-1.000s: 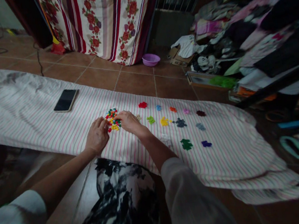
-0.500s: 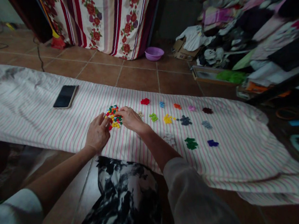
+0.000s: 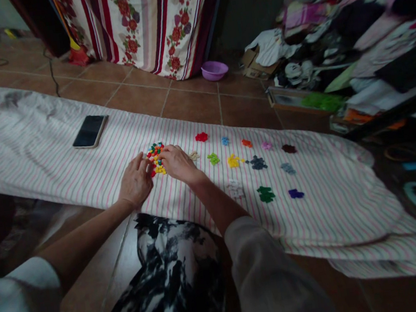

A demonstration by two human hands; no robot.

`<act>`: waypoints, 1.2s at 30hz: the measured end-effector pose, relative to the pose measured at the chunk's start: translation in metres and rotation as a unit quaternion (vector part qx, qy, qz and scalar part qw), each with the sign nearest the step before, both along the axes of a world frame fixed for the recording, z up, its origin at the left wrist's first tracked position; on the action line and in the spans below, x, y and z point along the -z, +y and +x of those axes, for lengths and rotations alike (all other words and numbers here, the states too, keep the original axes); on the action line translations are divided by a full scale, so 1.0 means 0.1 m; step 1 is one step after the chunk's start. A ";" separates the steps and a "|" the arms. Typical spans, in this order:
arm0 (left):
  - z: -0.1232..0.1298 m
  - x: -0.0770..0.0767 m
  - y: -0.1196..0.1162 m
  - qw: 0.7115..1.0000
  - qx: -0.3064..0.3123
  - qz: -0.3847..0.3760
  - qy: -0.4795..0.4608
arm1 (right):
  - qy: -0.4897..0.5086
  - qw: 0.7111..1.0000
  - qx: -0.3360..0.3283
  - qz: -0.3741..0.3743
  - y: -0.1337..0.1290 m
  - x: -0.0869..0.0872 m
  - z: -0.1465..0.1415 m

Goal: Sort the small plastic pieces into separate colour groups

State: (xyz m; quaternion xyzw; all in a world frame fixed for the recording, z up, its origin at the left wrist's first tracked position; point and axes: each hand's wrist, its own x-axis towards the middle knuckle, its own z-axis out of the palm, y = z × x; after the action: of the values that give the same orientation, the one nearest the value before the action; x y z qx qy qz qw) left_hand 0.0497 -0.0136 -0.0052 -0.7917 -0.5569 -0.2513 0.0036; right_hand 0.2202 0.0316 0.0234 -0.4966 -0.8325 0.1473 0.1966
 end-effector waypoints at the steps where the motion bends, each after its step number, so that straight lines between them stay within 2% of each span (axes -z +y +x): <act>1: 0.00 0.00 0.00 1.000 -0.004 0.000 -0.001 | -0.004 1.000 0.003 -0.003 0.01 -0.01 0.00; 11: 0.01 0.01 -0.04 0.998 0.029 0.038 -0.045 | -0.020 0.999 0.034 -0.027 0.05 -0.08 -0.04; 17: 0.00 0.06 -0.06 0.997 0.016 0.045 -0.064 | -0.050 0.996 0.061 -0.037 0.08 -0.15 -0.11; 24: 0.02 0.00 -0.09 0.998 0.028 0.044 -0.030 | -0.106 0.987 0.101 -0.070 0.08 -0.23 -0.23; 30: 0.02 0.02 -0.09 0.997 0.021 0.055 -0.043 | -0.075 0.988 0.121 -0.061 0.08 -0.16 -0.24; 36: 0.01 -0.04 -0.08 0.995 0.067 0.056 -0.040 | -0.001 0.991 0.130 -0.021 0.02 -0.07 -0.22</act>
State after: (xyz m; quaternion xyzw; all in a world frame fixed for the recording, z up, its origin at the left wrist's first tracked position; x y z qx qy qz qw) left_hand 0.0507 -0.0219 -0.0013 -0.8152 -0.4869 -0.3135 0.0085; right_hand 0.1979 0.0332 0.0305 -0.6045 -0.7581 0.1375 0.2024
